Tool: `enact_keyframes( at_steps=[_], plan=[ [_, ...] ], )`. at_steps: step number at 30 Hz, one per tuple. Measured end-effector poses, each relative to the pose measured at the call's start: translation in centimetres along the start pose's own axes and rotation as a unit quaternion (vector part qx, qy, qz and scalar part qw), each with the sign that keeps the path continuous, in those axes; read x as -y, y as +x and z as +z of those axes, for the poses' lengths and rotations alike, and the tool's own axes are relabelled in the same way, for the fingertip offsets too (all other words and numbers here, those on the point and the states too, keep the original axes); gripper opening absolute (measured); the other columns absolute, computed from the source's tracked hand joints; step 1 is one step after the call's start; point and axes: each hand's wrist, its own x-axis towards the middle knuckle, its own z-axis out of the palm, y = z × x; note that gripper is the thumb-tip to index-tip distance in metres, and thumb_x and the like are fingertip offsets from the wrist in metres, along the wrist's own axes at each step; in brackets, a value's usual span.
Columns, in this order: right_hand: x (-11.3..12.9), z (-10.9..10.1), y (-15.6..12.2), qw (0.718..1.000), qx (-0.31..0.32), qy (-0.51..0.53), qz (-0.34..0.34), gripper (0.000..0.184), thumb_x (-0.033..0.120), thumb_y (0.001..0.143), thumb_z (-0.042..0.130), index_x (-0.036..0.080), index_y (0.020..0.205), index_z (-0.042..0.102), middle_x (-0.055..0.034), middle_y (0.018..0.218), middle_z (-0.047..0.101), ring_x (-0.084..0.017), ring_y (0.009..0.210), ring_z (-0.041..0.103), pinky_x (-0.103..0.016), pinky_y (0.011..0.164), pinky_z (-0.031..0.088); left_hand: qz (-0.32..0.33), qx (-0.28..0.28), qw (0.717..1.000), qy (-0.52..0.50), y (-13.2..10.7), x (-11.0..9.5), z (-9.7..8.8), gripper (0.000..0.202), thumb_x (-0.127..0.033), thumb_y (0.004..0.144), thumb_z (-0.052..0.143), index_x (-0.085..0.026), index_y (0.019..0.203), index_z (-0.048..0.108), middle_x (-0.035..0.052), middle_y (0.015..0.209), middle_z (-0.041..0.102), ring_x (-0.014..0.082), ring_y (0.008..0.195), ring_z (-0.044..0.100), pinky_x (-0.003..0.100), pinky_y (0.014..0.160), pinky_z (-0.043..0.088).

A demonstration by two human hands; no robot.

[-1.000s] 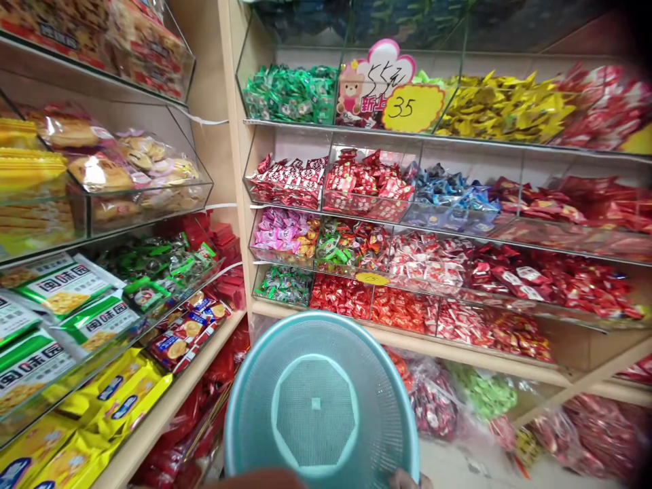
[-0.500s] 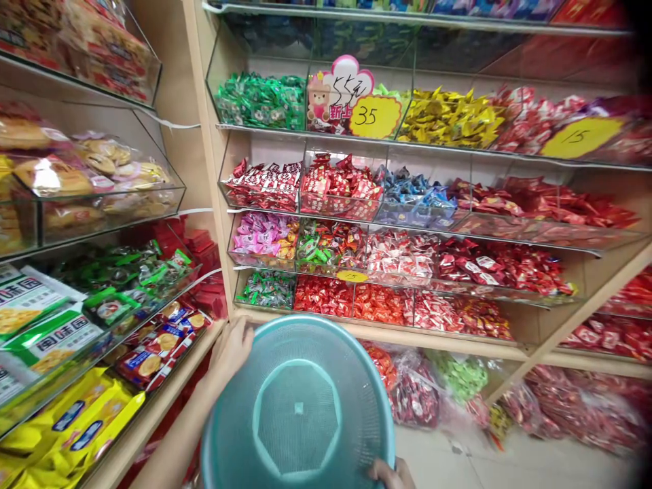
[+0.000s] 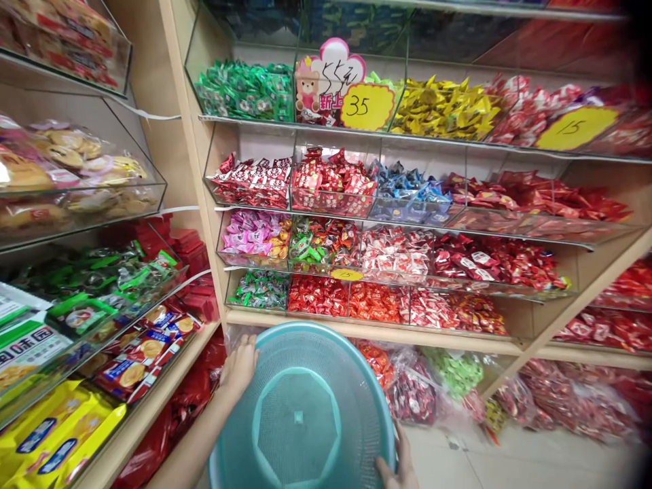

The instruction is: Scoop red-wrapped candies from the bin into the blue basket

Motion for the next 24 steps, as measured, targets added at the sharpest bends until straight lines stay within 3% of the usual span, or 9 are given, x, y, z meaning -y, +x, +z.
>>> enact_keyframes(
  at_steps=[2,5,11,16,24],
  plan=[
    [-0.2,-0.1,1.5,0.996,-0.004,-0.026,-0.082,0.072,0.034,0.062,0.05,0.013,0.129,0.038,-0.0135,0.128,0.052,-0.027,0.119,0.048,-0.033,0.1,0.039,0.004,-0.004,1.0,-0.003,-0.1,0.2,0.0,0.036,-0.023,0.091,0.025,-0.016,0.123,0.042,0.0156,0.119,0.054,0.0223,0.092,0.063,0.034,0.071,0.049],
    [0.9,0.0,4.6,0.985,0.033,-0.095,-0.142,0.074,0.032,0.065,0.049,0.009,0.133,0.034,-0.0154,0.139,0.041,-0.026,0.131,0.035,-0.035,0.109,0.027,0.015,0.0,1.0,-0.008,0.1,0.5,-0.1,0.037,-0.022,0.091,0.027,-0.014,0.123,0.042,0.0164,0.12,0.054,0.0235,0.093,0.064,0.035,0.073,0.05],
    [8.8,2.7,10.0,0.931,0.09,-0.292,-0.2,0.057,0.022,0.075,0.042,0.009,0.13,0.043,-0.0147,0.129,0.053,-0.023,0.121,0.048,-0.032,0.102,0.034,0.033,0.029,0.999,-0.009,0.9,1.8,-0.6,0.04,-0.021,0.088,0.035,-0.016,0.127,0.043,0.0167,0.124,0.055,0.025,0.103,0.061,0.035,0.08,0.049],
    [13.0,4.4,9.3,0.863,0.094,-0.447,-0.216,0.058,0.021,0.082,0.04,0.01,0.138,0.034,-0.0175,0.126,0.054,-0.026,0.115,0.053,-0.035,0.095,0.039,0.026,0.047,0.999,-0.005,0.4,3.2,-0.4,0.041,-0.025,0.088,0.037,-0.013,0.126,0.046,0.0174,0.109,0.065,0.0284,0.099,0.064,0.038,0.078,0.05],
    [13.0,4.3,7.3,0.826,0.06,-0.499,-0.256,0.061,0.022,0.083,0.04,0.009,0.141,0.027,-0.0174,0.127,0.05,-0.03,0.114,0.05,-0.037,0.093,0.039,0.01,0.028,1.0,0.001,-1.2,3.9,0.2,0.047,-0.031,0.09,0.028,-0.014,0.133,0.037,0.0179,0.105,0.067,0.0305,0.096,0.065,0.04,0.076,0.049]
  ],
)
